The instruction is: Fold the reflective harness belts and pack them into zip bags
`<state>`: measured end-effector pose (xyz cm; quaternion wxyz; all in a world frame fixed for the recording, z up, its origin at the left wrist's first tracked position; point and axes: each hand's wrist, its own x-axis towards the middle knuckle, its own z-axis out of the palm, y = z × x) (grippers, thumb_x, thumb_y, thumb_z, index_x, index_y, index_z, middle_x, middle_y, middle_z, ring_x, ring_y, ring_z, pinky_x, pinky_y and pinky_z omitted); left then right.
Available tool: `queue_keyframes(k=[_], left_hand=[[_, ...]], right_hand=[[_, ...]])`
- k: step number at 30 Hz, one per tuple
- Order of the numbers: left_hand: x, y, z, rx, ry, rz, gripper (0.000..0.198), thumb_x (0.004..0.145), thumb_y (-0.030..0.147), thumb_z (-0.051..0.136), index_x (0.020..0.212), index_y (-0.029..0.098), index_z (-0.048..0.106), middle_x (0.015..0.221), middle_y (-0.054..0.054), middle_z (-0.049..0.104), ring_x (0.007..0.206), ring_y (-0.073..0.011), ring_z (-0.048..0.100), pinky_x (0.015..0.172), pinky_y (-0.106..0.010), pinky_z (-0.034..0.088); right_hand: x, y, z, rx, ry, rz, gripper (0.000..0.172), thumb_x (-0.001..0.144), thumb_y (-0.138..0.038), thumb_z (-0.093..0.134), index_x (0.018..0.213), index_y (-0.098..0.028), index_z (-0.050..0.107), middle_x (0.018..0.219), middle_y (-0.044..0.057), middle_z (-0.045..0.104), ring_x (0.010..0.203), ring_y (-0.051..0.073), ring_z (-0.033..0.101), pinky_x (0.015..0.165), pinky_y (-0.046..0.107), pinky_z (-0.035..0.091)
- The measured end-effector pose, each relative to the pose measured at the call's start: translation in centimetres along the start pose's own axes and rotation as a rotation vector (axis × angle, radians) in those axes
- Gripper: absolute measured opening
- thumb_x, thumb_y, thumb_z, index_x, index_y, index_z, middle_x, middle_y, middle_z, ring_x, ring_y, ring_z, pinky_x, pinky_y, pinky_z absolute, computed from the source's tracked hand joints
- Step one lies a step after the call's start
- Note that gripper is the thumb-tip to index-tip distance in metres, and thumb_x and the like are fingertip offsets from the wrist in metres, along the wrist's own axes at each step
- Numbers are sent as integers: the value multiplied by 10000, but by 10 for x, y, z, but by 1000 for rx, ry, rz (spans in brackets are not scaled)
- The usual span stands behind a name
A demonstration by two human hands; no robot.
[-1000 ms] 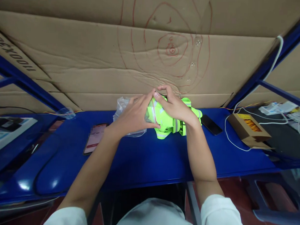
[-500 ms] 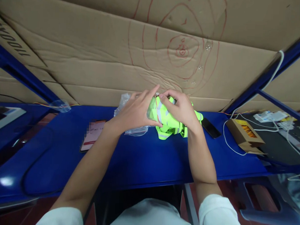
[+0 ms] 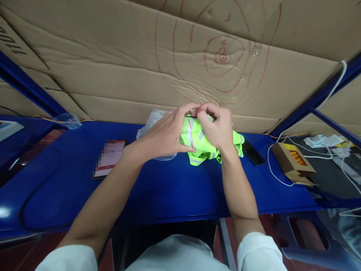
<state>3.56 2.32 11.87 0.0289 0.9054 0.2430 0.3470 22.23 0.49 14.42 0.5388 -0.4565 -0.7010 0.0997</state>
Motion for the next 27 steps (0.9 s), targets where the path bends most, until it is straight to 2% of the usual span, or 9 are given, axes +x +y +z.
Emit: queue_keyframes(k=[4,7,10,13,16,18,21,23,27], left_hand=[[-2,17,-7,205,-28,-44,1107,762,314,933,1612,247,226,1462,-200,600,1365,-434,602,1085,-561,517],[-1,24,-8,218,-51,-56,1116,758,338,933,1622,242,233,1427,-201,615,1337,-429,614,1092,-574,512],[1,19,-6,79,-51,-13,1114,804,383,893,1645,296,167,1583,-170,510,1438,-373,550,1148,-549,501],[2,9,-2,45,53,-38,1081,842,444,862,1652,300,159,1674,-159,417,1527,-354,466,1261,-599,386],[1,1,2,134,120,-104,949,814,465,894,1555,219,355,1559,-181,561,1451,-381,549,1300,-668,264],[2,1,4,152,89,-96,767,818,475,891,1408,179,500,1375,-165,696,1310,-363,662,1248,-599,374],[5,7,7,149,46,-85,643,824,478,883,1267,131,573,1190,-164,758,1157,-348,734,1058,-464,538],[7,12,7,158,40,-97,655,837,443,877,1303,111,557,1198,-175,752,1134,-347,743,994,-435,561],[8,18,6,212,62,-93,849,864,389,858,1526,122,399,1328,-184,716,1221,-350,716,1036,-437,547]], right_hand=[[-4,-3,9,-112,60,-25,221,877,-310,590,682,-208,575,641,-17,540,642,135,516,643,301,424],[-6,-7,5,-230,76,-41,236,863,-323,632,674,-211,547,608,-20,490,621,131,478,628,303,420],[-9,-12,-1,-333,90,-89,218,867,-309,656,684,-220,576,609,-13,532,611,141,502,647,317,451],[-12,-17,-1,-406,87,-204,202,925,-291,616,733,-233,646,691,13,647,665,165,593,708,330,491],[-15,-17,6,-422,83,-314,268,984,-321,592,739,-240,663,709,22,680,668,166,627,694,328,497],[-17,-13,10,-383,100,-376,364,1033,-351,540,704,-237,646,668,17,665,616,155,615,642,325,483],[-17,-7,14,-364,149,-412,490,1107,-379,420,685,-229,617,623,10,624,569,143,589,583,326,436],[-17,-5,16,-401,177,-372,533,1134,-424,366,682,-224,566,613,9,560,568,143,554,576,333,400],[-16,-4,24,-355,234,-268,503,1152,-488,289,779,-233,510,705,11,518,645,160,530,659,342,432]])
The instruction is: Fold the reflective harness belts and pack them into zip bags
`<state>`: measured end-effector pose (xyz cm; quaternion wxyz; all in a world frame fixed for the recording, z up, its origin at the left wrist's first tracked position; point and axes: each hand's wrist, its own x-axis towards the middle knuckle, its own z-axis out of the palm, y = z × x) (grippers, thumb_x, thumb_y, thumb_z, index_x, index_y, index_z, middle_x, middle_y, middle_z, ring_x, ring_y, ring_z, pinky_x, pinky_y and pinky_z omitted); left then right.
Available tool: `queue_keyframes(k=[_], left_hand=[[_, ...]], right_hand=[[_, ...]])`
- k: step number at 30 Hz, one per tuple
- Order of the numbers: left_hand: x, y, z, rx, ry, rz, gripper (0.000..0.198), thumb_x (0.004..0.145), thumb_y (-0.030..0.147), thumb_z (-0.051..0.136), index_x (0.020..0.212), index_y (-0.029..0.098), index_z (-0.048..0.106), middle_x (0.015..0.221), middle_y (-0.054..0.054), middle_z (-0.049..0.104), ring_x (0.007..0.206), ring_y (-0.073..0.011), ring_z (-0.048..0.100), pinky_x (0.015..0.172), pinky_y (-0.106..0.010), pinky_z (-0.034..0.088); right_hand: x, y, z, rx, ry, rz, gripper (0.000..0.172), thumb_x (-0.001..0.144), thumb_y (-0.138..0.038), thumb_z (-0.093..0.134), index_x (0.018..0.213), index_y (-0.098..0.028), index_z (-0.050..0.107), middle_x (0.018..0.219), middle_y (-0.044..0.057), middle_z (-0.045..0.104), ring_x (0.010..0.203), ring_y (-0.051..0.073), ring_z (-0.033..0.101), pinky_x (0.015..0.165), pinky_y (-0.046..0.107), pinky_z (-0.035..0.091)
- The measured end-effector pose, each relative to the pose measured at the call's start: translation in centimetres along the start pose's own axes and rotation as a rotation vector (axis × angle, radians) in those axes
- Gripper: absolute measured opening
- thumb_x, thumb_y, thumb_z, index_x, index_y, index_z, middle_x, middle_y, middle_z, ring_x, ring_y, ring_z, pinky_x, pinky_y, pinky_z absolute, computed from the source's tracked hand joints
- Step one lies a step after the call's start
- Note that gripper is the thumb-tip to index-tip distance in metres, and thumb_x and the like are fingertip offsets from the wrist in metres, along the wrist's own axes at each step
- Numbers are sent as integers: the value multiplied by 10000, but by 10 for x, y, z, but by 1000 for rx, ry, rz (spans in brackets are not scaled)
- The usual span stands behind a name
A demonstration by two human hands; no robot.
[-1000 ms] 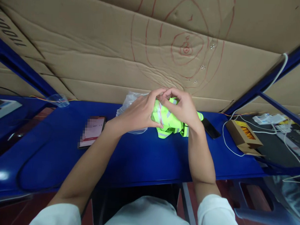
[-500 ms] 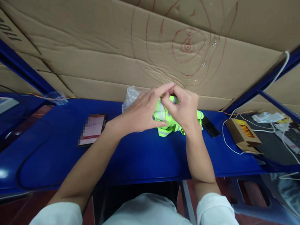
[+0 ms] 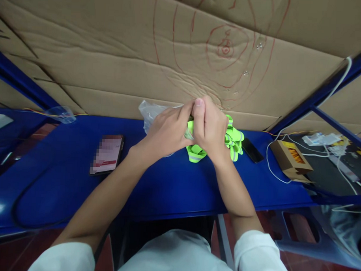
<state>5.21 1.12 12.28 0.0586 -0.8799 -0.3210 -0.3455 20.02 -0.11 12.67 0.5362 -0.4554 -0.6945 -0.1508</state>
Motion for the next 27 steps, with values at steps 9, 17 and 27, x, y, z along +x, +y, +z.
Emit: queue_keyframes(k=[9,17,27], left_hand=[[-2,-17,-13,-105,8,-39,1102,824,443,874,1682,265,206,1241,-107,761,1087,-335,763,961,-415,580],[-7,-15,-29,-99,-21,-69,1124,836,414,879,1688,298,156,1412,-93,702,1089,-341,771,845,-363,577],[-5,-26,-41,-130,-52,-159,1108,834,435,863,1690,295,173,1171,-44,758,1033,-304,764,854,-359,572]], right_hand=[[2,-6,-1,42,-109,-97,289,1137,-418,422,952,-244,560,899,48,650,806,183,634,739,342,480],[13,-7,-17,260,-311,-235,84,1061,-278,596,1037,-217,650,1079,66,718,1034,205,700,919,366,565],[10,-7,-18,410,-380,-59,198,1043,-393,648,1106,-263,783,1182,43,774,1167,228,728,1055,423,579]])
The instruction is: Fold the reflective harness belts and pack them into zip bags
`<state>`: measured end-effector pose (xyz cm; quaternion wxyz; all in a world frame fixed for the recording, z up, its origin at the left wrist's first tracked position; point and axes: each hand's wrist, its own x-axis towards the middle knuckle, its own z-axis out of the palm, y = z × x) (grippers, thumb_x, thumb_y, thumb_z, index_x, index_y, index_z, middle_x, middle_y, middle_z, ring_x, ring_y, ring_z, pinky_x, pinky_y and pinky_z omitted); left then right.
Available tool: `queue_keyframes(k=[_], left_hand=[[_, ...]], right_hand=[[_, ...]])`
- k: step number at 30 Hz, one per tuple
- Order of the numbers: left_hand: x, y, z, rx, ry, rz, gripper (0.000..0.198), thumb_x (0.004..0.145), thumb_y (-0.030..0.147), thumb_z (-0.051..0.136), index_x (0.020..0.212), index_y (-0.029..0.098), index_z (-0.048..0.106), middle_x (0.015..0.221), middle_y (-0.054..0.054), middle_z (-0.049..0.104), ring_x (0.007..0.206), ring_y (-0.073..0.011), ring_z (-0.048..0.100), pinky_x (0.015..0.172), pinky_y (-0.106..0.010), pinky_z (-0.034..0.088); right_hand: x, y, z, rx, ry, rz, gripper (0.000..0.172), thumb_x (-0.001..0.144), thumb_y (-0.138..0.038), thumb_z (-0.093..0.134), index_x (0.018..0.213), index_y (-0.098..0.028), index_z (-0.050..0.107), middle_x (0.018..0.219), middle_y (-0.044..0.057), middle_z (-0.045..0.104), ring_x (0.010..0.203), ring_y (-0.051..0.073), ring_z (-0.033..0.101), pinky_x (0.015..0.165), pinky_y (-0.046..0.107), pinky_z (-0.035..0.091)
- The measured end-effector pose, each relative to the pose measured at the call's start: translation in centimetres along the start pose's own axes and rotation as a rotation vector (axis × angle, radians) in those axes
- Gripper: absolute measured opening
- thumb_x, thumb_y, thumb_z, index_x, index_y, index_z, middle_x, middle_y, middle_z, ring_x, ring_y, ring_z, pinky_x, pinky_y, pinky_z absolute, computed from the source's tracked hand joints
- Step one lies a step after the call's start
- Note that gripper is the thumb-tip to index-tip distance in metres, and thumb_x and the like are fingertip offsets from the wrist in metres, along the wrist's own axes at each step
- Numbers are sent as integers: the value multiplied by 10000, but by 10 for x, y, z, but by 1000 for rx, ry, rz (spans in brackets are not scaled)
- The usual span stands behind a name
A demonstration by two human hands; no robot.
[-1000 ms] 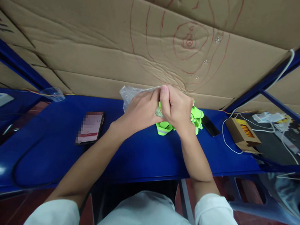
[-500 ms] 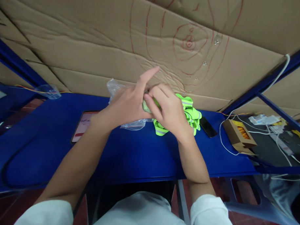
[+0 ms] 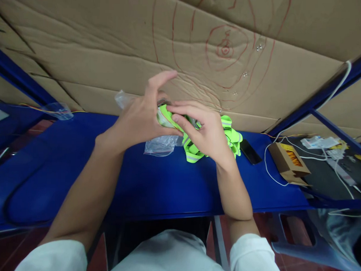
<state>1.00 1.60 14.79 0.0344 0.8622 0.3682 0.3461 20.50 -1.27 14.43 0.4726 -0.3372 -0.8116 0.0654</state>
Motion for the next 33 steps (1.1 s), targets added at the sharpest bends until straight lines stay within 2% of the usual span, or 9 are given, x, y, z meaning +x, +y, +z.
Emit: queue_keyframes(k=[4,8,10,15,18,21,25,28,33], left_hand=[[1,3,8,82,-40,3,1079,851,463,843,1693,335,181,1299,-49,742,1090,-309,764,855,-365,575],[3,5,13,62,-30,-55,939,931,480,715,1694,315,194,1229,-41,756,1048,-293,768,844,-353,556],[4,1,13,3,-13,-72,951,904,486,727,1685,314,212,1172,-27,767,1014,-290,765,830,-344,539],[3,-4,8,-194,73,-78,976,835,510,782,1646,354,263,1028,13,772,899,-264,747,777,-348,483],[0,1,3,-251,70,-60,866,862,317,700,1625,337,290,1004,6,734,828,-230,719,716,-346,464],[-3,4,3,-283,-20,7,776,875,196,575,1593,369,337,989,-19,682,791,-211,674,648,-337,454],[4,-11,21,-430,22,53,762,848,201,635,1552,342,380,934,0,619,712,-172,577,608,-312,452],[12,-33,39,-465,-30,66,732,869,237,657,1556,242,403,1097,-17,645,810,-133,597,692,-262,510],[13,-56,43,-381,-236,115,544,874,255,666,1410,198,591,1347,-93,642,1067,-192,645,914,-310,540]], right_hand=[[2,11,6,39,5,9,163,1027,-337,667,1026,-268,815,1106,30,793,1090,206,746,1010,392,591],[3,6,19,-54,166,85,96,971,-294,736,961,-205,770,981,37,766,913,179,720,871,319,589],[2,-3,17,-83,155,138,111,977,-301,730,969,-197,768,950,30,766,844,166,710,840,302,573],[-1,-15,3,85,-81,250,435,1066,-569,544,1029,-196,765,993,54,757,953,200,704,864,311,558],[-1,-6,9,235,-280,256,581,1040,-710,477,885,-189,684,799,17,629,769,148,580,689,269,483],[2,6,20,387,-442,251,631,981,-769,536,729,-190,551,679,-24,453,650,105,421,592,254,382],[4,18,29,479,-395,360,536,930,-715,665,886,-181,667,845,3,625,756,125,562,682,257,476],[3,25,30,316,-384,353,556,942,-691,665,1104,-162,718,1057,56,735,929,173,661,822,287,537],[-4,35,15,3,-614,325,575,1009,-623,599,1362,-175,674,1277,114,757,1124,260,729,989,383,557]])
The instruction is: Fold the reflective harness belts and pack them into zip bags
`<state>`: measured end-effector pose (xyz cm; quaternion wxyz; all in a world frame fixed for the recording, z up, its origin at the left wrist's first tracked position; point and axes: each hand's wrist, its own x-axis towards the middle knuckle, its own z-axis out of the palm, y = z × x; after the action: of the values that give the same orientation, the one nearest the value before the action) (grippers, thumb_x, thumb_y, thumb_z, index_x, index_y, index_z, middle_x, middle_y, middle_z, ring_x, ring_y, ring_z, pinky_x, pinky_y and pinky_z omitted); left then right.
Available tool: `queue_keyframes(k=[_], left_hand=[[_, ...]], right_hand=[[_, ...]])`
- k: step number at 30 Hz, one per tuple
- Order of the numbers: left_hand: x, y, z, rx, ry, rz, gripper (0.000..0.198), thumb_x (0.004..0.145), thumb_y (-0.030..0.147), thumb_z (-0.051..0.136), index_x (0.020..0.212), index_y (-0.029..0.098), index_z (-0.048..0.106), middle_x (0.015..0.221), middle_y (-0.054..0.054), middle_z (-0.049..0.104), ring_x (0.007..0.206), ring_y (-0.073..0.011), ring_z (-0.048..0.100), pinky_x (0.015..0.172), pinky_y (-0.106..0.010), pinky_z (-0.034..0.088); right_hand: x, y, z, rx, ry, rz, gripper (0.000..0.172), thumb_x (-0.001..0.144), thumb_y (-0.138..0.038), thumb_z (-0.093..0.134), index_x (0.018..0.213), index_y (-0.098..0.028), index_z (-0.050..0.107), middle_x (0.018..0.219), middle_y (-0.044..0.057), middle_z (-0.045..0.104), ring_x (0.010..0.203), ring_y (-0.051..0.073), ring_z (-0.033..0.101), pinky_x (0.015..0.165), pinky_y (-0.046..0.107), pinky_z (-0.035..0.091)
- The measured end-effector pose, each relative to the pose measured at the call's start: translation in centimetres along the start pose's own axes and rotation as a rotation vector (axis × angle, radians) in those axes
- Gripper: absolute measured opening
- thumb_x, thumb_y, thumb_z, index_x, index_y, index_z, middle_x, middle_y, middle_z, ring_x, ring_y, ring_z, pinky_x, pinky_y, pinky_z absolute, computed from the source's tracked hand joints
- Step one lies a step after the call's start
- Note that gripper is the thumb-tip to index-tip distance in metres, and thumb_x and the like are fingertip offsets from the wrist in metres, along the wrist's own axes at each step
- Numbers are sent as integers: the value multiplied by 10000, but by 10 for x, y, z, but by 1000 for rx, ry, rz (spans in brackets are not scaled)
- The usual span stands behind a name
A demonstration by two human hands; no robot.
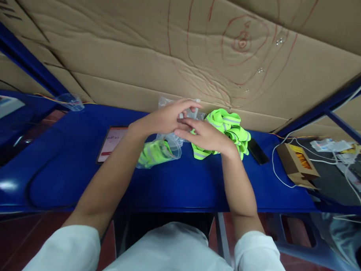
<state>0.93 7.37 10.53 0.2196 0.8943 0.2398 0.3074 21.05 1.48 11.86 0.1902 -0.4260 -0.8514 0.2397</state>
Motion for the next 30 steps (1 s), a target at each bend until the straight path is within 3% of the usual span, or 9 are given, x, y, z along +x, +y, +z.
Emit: queue_keyframes(k=[4,6,8,11,15,19,23,26,30], left_hand=[[-9,0,-16,48,-64,-97,459,905,324,658,1351,214,651,1336,-89,691,1085,-215,669,954,-338,528],[-13,1,-22,57,-48,-145,459,931,314,616,1377,213,647,1329,-81,712,1094,-211,679,957,-334,530],[-16,1,-26,68,-53,-187,454,958,325,579,1393,215,644,1330,-77,720,1106,-211,686,961,-339,535],[-19,-2,-25,78,-101,-247,463,976,401,579,1394,214,647,1293,-77,739,1103,-219,694,939,-346,548],[-20,-10,-20,14,-302,-333,686,889,554,723,1484,246,578,1312,-73,741,1104,-235,711,880,-318,561],[-11,-11,-16,-128,-480,-226,628,839,592,771,1345,236,664,1258,-56,753,1105,-242,705,863,-283,545],[-5,-9,-14,-289,-320,-188,523,872,574,751,1255,220,711,1198,-69,764,1060,-242,719,827,-294,565],[-4,-9,-14,-356,-142,-229,498,834,574,804,1187,229,741,1089,-73,783,897,-216,732,724,-290,564],[0,3,-6,-402,176,-203,415,772,550,876,1004,219,779,917,-55,776,805,-193,698,691,-301,556]], right_hand=[[-4,11,-1,-23,-251,93,912,906,-622,746,1631,-192,398,1405,163,699,1244,285,705,1022,404,565],[2,18,9,-48,-332,143,1011,850,-611,808,1648,-177,365,1399,176,699,1231,291,711,988,374,571],[11,25,22,-101,-390,159,921,797,-549,870,1555,-177,502,1331,153,732,1153,285,734,919,334,571],[24,32,34,-117,-413,129,522,777,-367,892,1216,-161,698,1034,72,784,887,220,735,747,276,529],[20,27,22,-24,-228,-25,170,870,-239,770,1004,-152,713,809,-3,720,717,141,645,689,250,460],[2,12,-4,45,57,-182,177,940,-225,706,1109,-185,740,906,0,755,793,135,669,749,252,485],[-11,7,-26,-17,254,-250,276,952,-332,757,1203,-220,735,1187,54,760,1105,198,695,988,334,522],[-21,12,-40,-100,430,-198,457,893,-488,823,1266,-243,723,1377,95,686,1349,272,600,1146,430,466],[-30,17,-51,47,345,-137,409,946,-577,737,1148,-221,741,1107,62,771,1009,226,711,904,376,575]])
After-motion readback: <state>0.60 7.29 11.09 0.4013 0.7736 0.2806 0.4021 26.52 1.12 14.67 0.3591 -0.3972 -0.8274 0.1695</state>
